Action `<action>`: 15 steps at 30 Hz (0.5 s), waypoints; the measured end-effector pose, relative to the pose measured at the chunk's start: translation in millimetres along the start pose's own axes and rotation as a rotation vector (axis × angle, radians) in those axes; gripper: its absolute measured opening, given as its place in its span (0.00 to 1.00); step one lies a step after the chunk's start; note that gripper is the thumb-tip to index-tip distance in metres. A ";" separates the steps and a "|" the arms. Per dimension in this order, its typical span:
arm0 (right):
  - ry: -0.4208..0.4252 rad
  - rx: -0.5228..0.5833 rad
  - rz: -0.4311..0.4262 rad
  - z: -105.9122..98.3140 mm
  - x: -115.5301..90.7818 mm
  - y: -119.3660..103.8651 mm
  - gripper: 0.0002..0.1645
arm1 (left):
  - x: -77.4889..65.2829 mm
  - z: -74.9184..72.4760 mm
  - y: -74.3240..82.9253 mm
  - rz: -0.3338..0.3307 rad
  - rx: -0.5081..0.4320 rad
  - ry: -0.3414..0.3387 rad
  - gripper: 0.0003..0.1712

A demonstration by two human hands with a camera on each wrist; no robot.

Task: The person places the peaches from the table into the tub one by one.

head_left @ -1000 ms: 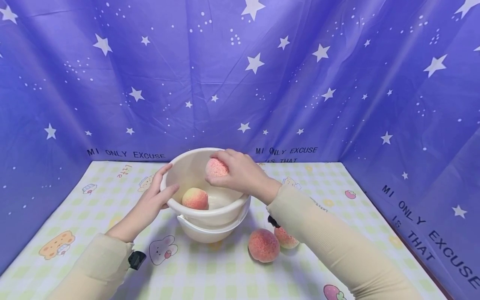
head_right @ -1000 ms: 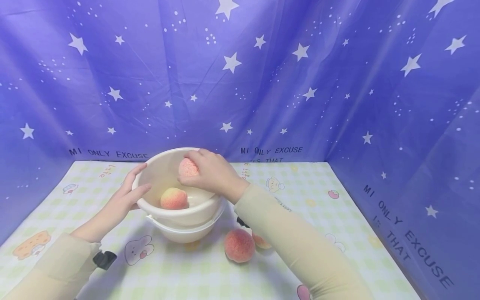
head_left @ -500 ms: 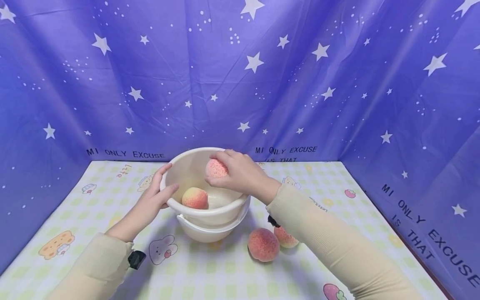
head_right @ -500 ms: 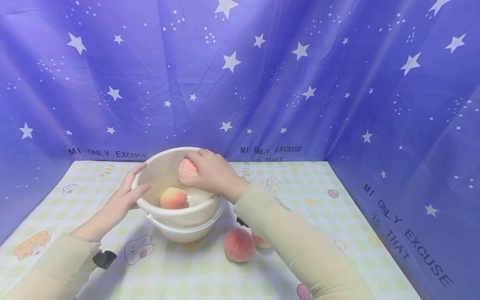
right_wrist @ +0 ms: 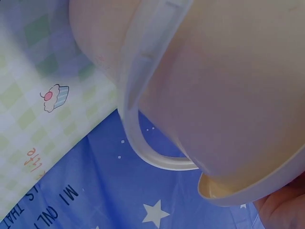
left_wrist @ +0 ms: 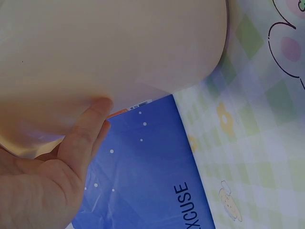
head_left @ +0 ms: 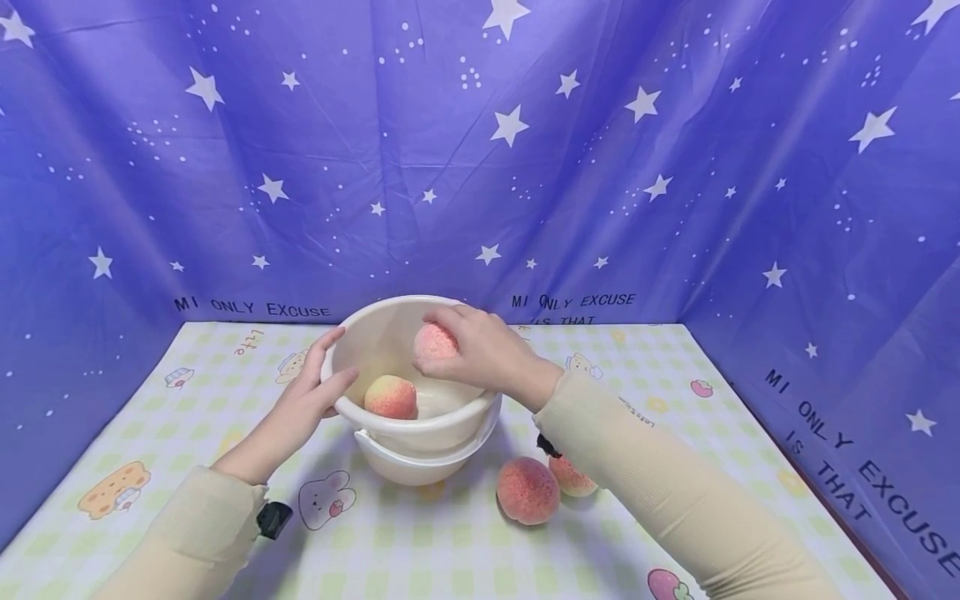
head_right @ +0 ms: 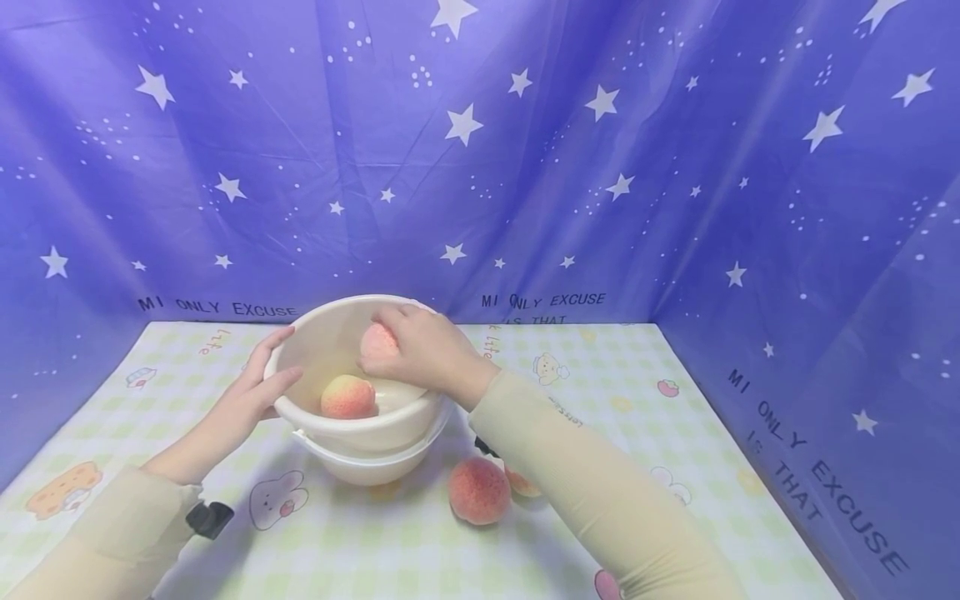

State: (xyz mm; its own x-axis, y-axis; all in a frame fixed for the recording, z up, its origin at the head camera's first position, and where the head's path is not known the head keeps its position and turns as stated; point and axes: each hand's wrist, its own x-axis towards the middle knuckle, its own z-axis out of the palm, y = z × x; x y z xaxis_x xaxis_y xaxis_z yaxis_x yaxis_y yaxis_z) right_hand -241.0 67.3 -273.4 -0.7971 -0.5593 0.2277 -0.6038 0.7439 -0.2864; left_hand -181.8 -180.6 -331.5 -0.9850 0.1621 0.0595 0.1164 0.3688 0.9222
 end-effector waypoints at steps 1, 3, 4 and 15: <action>0.000 0.005 -0.001 0.1 -0.5 0.3 0.37 | 0.1 0.0 0.1 0.000 0.001 0.000 0.41; 0.005 0.009 -0.007 0.1 -1.5 1.0 0.35 | 0.4 0.1 -0.2 -0.001 0.002 -0.003 0.41; 0.009 0.010 -0.013 0.3 -2.0 1.3 0.34 | 0.5 0.1 -0.1 -0.001 0.001 -0.003 0.41; 0.071 0.000 -0.065 3.2 -5.1 4.7 0.31 | 0.3 0.1 -0.8 0.002 -0.005 -0.006 0.41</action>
State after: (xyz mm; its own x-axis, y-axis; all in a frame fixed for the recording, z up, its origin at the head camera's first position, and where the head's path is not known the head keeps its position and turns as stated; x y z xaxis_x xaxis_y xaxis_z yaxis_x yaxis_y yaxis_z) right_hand -239.7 72.4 -278.9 -0.7539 -0.5786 0.3113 -0.6538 0.7072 -0.2689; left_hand -182.2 -180.7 -332.3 -0.9840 0.1680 0.0591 0.1175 0.3636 0.9241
